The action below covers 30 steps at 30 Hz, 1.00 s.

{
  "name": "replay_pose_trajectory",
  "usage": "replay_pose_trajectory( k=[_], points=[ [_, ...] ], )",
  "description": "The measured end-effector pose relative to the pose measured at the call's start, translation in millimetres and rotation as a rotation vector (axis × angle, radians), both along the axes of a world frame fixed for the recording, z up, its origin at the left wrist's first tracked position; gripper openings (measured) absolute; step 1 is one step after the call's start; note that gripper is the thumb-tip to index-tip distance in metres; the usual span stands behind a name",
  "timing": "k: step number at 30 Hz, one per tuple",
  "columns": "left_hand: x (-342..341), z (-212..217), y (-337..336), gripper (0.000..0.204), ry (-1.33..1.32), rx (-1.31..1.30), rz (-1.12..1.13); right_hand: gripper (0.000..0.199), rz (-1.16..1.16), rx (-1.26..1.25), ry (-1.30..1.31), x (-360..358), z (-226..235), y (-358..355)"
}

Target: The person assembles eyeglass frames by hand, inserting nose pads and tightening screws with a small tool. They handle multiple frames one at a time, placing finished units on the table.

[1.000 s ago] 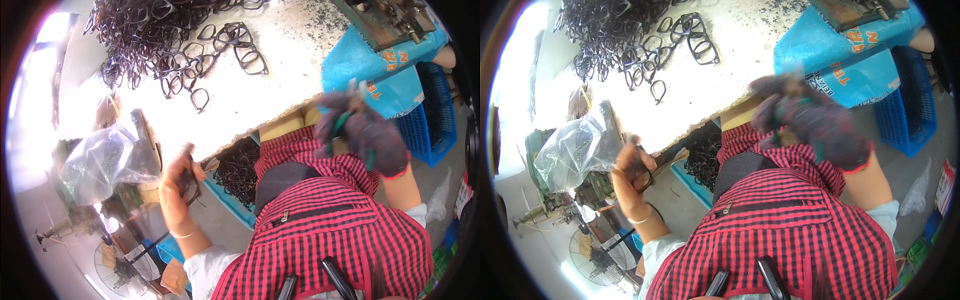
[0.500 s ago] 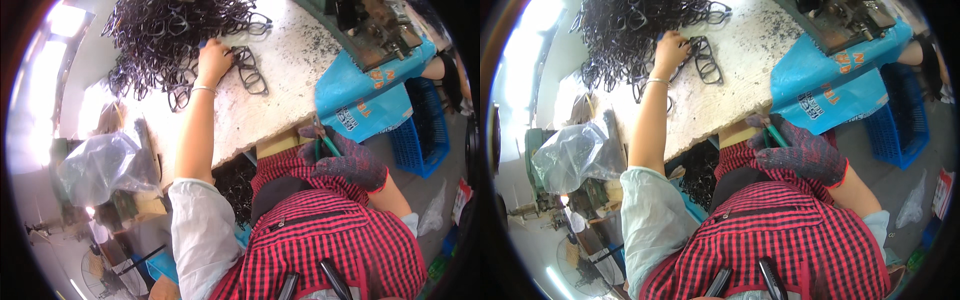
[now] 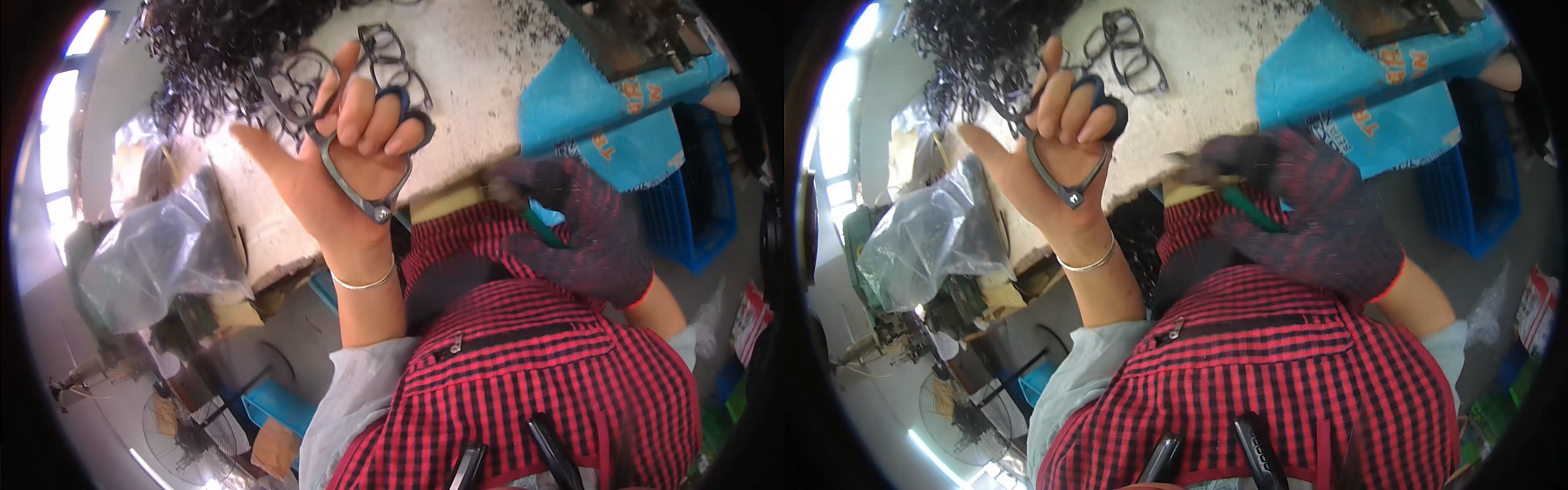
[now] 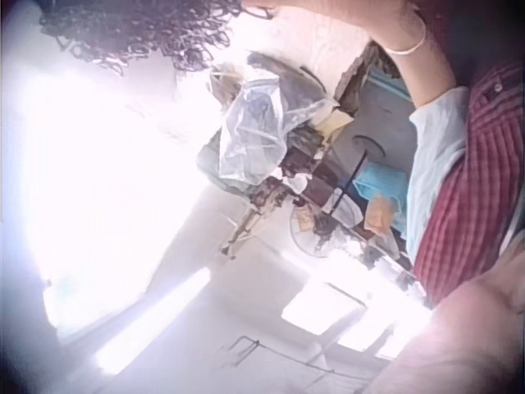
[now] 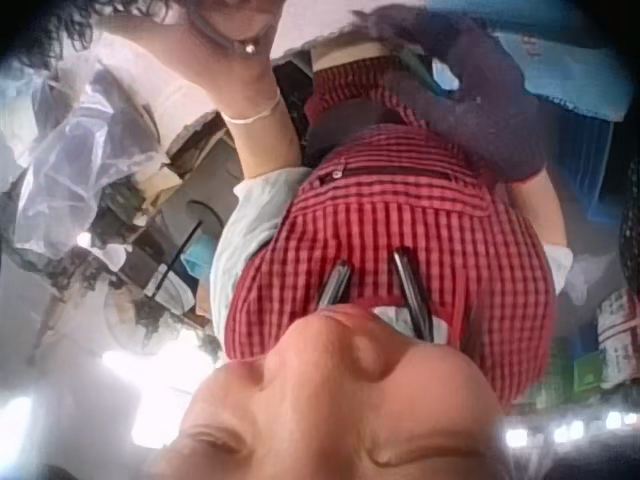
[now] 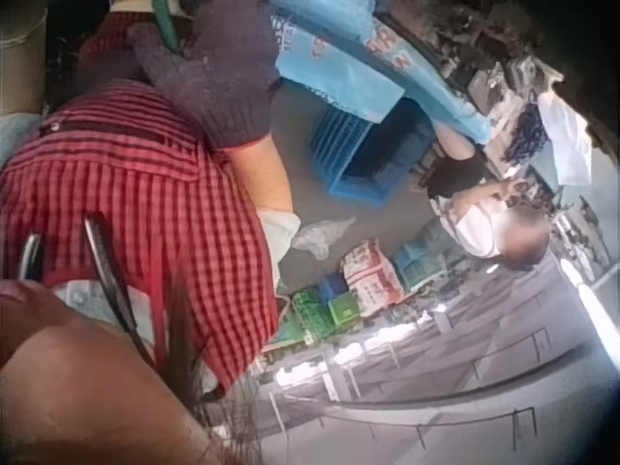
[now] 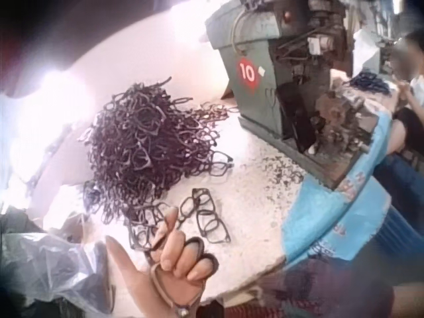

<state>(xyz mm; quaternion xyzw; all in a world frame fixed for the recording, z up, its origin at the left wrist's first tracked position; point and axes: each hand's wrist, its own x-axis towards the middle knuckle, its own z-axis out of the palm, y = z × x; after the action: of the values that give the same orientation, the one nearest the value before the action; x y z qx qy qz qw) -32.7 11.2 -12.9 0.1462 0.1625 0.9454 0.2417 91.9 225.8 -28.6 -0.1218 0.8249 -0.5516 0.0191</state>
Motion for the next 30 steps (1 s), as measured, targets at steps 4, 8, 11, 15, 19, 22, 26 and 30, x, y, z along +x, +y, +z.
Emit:
replay_pose_trajectory(
  k=[4,8,11,15,19,22,26,30],
  points=[
    [7,5,8,0.081,-0.056,-0.006,-0.045,0.051,0.086,0.503,0.324,-19,31,-18],
    [15,20,16,0.078,-0.088,-0.277,0.146,0.044,0.1,0.642,0.383,-19,32,-21],
    [21,25,24,0.075,-0.075,-0.437,0.268,0.047,0.073,0.804,0.44,-16,34,-21],
    [25,24,24,0.069,-0.03,-0.368,0.257,0.051,0.082,0.852,0.492,-18,40,-15],
    [26,21,20,0.071,0.101,-0.194,0.318,0.048,0.159,0.504,0.321,-22,34,-13],
    [30,20,20,0.073,0.337,-0.22,0.551,0.048,0.114,0.234,0.184,-12,20,-27],
    [35,23,17,0.078,0.556,-0.329,0.761,0.049,0.055,0.387,0.243,-2,24,-30],
    [41,27,19,0.079,0.607,-0.357,0.822,0.05,0.035,0.514,0.273,2,23,-28]
  ],
)
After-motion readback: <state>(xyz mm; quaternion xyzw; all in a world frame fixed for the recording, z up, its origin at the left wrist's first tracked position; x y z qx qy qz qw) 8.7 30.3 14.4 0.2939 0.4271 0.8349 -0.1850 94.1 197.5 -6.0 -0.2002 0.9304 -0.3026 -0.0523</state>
